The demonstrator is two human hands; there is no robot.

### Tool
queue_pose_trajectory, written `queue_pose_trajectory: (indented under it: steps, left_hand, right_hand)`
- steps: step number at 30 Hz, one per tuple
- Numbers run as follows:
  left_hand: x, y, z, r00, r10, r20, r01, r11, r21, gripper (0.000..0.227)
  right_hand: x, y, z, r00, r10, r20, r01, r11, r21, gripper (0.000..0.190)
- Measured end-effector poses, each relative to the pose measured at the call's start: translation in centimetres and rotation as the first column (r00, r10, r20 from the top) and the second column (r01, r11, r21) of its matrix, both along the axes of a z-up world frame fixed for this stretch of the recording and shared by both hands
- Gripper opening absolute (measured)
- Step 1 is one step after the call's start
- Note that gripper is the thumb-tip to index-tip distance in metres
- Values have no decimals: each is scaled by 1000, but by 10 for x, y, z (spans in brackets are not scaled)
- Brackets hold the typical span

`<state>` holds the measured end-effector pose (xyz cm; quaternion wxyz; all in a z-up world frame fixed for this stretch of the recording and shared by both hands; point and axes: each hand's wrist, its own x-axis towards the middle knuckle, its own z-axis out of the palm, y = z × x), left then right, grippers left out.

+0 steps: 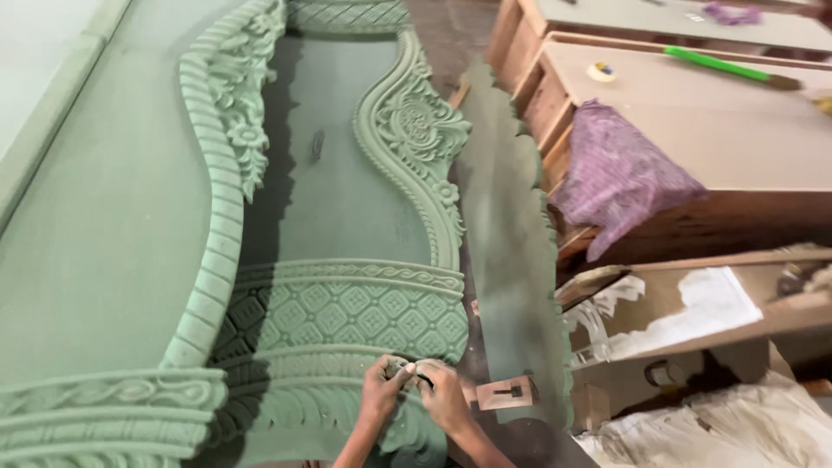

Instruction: The person smooths and refines the surface of a large, light green, ornately carved foam piece using a small sanding block. They work on the curved edges and detailed patterns, moving their hands methodically across the surface to even out the texture.

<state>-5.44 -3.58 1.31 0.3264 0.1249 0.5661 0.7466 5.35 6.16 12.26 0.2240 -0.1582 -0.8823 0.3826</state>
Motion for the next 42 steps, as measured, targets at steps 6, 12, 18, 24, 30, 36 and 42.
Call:
queue_pose_trajectory:
  steps: [6,12,18,24,30,36,42]
  left_hand:
    - [29,9,-3,902,431,14,-426,895,-130,39]
    - [71,-18,12,810,570,-138,-586,774,-239,35]
    - [88,-21,10,687,547,-478,-724,573,-385,55]
    - [87,-19,-13,531,418,-737,-839,384,-386,34]
    - [89,-19,2,464,284,-839,-878,275,-392,38]
    - [85,-12,2,520,251,-816,-850,251,-464,42]
    - [81,-13,5,628,229,-744,-776,249,-579,57]
  right_hand:
    - [23,53,-4,989,51,135,-47,998,-33,17]
    - [43,79,-25,967,207,147,-211,978,10,16]
    - [26,87,-40,949,230,214,-288,910,298,23]
    - [29,97,-63,933,320,165,-359,786,504,21]
    - [36,94,-58,923,347,167,-384,792,474,24]
    - [35,92,-67,907,393,149,-415,777,473,25]
    - [36,96,-62,873,453,178,-478,726,495,36]
